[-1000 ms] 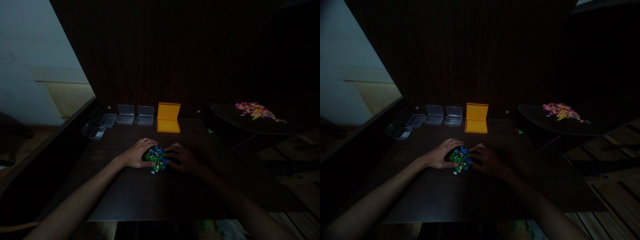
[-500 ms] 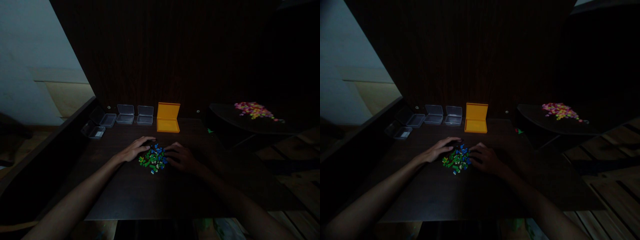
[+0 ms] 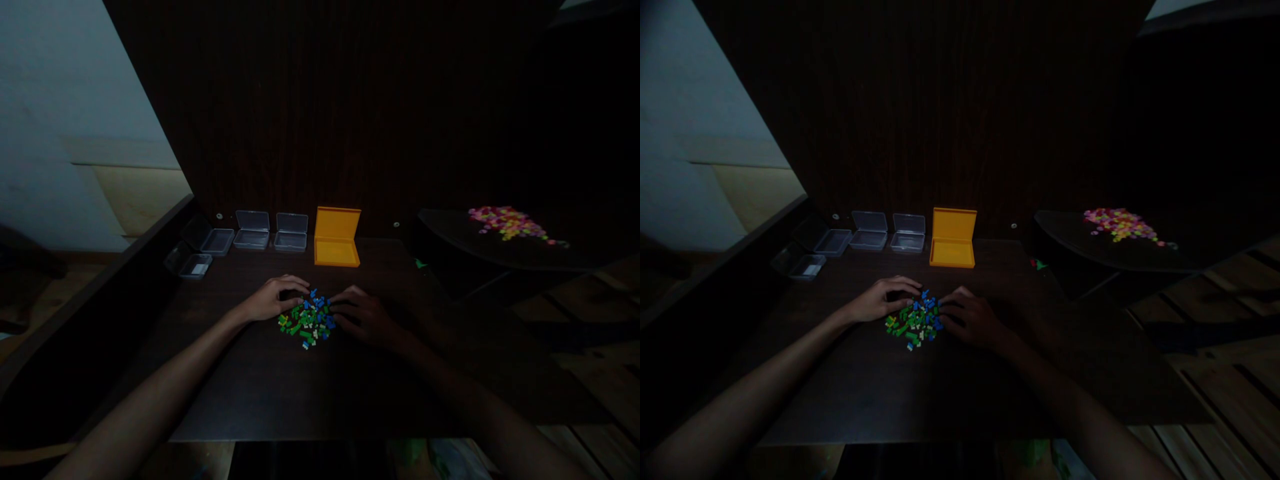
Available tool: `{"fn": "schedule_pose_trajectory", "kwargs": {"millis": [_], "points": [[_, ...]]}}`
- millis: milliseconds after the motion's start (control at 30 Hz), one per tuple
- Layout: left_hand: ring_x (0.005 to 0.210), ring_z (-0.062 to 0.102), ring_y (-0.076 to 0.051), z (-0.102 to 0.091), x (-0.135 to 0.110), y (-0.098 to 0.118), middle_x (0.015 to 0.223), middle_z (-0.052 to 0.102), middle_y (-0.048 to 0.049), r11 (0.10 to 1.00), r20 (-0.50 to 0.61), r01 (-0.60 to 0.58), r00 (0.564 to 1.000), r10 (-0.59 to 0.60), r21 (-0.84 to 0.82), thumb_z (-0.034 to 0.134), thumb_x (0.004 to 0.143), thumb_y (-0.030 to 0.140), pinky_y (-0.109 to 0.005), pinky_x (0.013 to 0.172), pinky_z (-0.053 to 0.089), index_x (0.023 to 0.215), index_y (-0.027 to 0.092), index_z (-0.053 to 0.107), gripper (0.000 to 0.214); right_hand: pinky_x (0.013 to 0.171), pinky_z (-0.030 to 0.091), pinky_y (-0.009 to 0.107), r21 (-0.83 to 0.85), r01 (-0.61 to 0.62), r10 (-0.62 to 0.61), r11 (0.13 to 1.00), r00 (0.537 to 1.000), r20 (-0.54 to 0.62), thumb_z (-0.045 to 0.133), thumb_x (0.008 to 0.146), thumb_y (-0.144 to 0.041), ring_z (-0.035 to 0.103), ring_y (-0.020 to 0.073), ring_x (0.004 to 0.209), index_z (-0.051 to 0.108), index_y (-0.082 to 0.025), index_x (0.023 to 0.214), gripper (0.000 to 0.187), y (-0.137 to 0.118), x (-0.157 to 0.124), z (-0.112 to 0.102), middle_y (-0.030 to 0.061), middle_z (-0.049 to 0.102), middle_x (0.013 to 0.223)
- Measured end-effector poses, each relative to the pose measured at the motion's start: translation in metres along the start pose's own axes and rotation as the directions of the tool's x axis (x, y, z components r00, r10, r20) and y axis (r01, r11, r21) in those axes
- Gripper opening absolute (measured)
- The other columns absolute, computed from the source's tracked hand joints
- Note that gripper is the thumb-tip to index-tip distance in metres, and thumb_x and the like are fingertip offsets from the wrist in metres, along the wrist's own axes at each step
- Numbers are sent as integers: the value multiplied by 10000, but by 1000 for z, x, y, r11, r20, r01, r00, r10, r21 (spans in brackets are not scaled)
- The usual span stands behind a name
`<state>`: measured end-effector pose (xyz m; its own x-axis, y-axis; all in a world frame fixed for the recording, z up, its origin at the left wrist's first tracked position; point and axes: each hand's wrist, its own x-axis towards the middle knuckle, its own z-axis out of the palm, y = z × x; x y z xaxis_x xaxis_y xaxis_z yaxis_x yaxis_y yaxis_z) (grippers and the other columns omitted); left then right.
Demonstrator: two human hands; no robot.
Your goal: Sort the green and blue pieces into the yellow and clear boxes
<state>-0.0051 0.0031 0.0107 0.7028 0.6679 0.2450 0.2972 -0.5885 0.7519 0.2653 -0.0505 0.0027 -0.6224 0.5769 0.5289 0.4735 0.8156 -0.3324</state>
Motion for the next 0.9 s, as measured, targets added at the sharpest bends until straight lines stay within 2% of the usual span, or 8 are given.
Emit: {"fn": "schedule_pose_trajectory", "kwargs": {"millis": [367, 533, 633, 767, 900], "points": [[1154, 585, -207, 0, -1, 1, 1224, 645, -76, 999, 12, -8, 1000, 7, 47, 594, 889, 269, -412, 1015, 444, 1060, 228, 716, 213, 791, 535, 376, 3, -14, 14, 1000, 1000, -13, 550, 930, -262, 623, 201, 924, 703, -215, 966, 164, 2, -1, 1, 72, 706, 1021], [1174, 583, -213, -3, 0, 1, 1242, 642, -81, 1000, 17, 2, 1000, -2, -8, 481, 890, 159, -429, 1041, 430, 1016, 200, 714, 269, 755, 519, 384, -33, -82, 77, 996, 987, -141, 518, 941, -249, 616, 203, 872, 710, -226, 907, 196, 11, 1, -3, 63, 714, 965], [1161, 597, -206, -3, 1, -2, 1230, 654, -77, 998, -8, 34, 999, -34, -45, 443, 874, 136, -422, 1051, 432, 1063, 188, 686, 312, 758, 505, 402, -65, -191, 163, 979, 938, -306, 498, 945, -262, 612, 211, 850, 716, -236, 883, 228, 23, 3, -5, 56, 706, 904], [1163, 601, -200, -1, 1, -7, 1218, 668, -62, 997, -55, 69, 996, -70, -24, 420, 877, 163, -420, 1062, 432, 1117, 189, 657, 339, 818, 480, 428, -87, -340, 250, 936, 820, -515, 482, 943, -276, 607, 224, 872, 714, -230, 879, 245, 44, 8, -7, 61, 680, 880], [1178, 593, -195, -2, 1, -10, 1228, 664, -63, 998, -91, 66, 994, -64, 23, 397, 847, 134, -423, 1076, 422, 1110, 179, 655, 370, 865, 459, 430, -9, -455, 371, 890, 738, -564, 509, 912, -326, 598, 233, 909, 694, -217, 898, 216, 72, 11, -8, 66, 676, 917]]}}
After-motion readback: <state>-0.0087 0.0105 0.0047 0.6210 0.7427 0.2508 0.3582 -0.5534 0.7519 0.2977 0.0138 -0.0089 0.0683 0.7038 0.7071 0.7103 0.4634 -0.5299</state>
